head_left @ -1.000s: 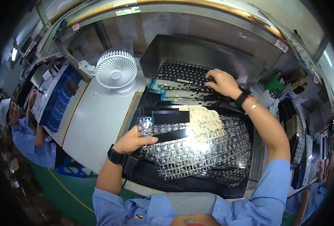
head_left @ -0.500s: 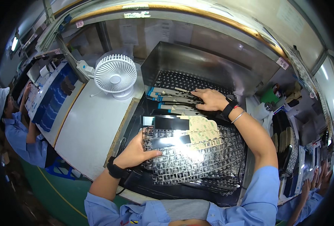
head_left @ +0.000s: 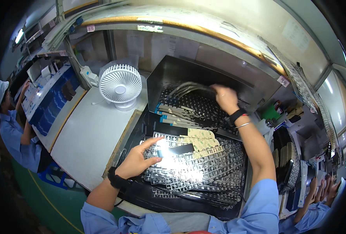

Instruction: Assembling and inspecting keyboard membranes on a production line.

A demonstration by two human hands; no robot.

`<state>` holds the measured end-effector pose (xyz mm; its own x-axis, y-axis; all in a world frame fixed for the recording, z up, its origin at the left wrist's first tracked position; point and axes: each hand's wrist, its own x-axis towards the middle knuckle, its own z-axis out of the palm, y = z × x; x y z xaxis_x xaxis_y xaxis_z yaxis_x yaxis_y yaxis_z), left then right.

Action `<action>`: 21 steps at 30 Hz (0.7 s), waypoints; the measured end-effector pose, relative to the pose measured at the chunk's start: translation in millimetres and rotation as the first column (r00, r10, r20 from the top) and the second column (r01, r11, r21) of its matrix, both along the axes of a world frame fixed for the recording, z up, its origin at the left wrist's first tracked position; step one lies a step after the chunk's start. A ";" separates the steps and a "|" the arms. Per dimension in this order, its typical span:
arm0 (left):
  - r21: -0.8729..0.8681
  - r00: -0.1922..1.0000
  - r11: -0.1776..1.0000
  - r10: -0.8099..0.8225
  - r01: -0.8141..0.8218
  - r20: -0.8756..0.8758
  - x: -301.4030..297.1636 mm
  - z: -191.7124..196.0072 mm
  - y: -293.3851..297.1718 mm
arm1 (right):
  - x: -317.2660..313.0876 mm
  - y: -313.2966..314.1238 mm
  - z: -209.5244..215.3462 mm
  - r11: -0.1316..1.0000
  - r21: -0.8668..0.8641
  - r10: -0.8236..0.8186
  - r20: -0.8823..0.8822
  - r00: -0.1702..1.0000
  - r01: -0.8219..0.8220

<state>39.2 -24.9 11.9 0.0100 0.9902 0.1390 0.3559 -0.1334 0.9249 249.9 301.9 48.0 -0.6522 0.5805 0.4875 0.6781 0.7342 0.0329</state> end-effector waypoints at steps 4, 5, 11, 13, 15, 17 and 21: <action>-0.198 0.971 0.980 0.036 0.011 0.236 2.2 6.2 3.8 | 35.0 -23.3 92.4 0.775 -0.612 0.080 -0.156 0.985 -0.160; -0.234 0.959 0.972 0.055 0.012 0.279 1.7 8.7 2.3 | 39.6 -34.3 106.9 0.509 -0.823 0.069 -0.254 0.965 -0.253; -0.326 0.843 0.942 0.110 0.081 0.527 -19.4 -24.0 10.2 | 48.1 -77.0 63.1 -0.043 -0.968 0.355 -0.247 0.902 -0.248; -0.399 0.708 0.914 0.237 0.069 0.665 -12.4 -15.0 14.6 | 48.0 -84.0 34.2 -0.141 -0.969 0.336 -0.237 0.912 -0.200; -0.368 0.581 0.914 0.208 0.170 0.787 -11.2 -2.9 15.8 | 49.1 -86.5 12.5 -0.187 -0.959 0.320 -0.264 0.910 -0.213; -0.321 0.417 0.924 0.214 0.207 0.883 -5.2 -1.4 16.3 | 48.9 -87.3 3.0 -0.178 -0.961 0.298 -0.259 0.919 -0.213; -0.332 0.846 0.943 0.187 -0.012 0.499 -3.3 -13.5 8.2 | 44.4 -101.1 21.3 -0.101 -0.971 0.286 -0.236 0.929 -0.216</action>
<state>35.9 -16.6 -1.6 -0.0779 0.9740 -0.2129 -0.1901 0.1952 0.9622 294.3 200.8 69.3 -0.8781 0.2193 -0.4253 0.4612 0.1511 -0.8743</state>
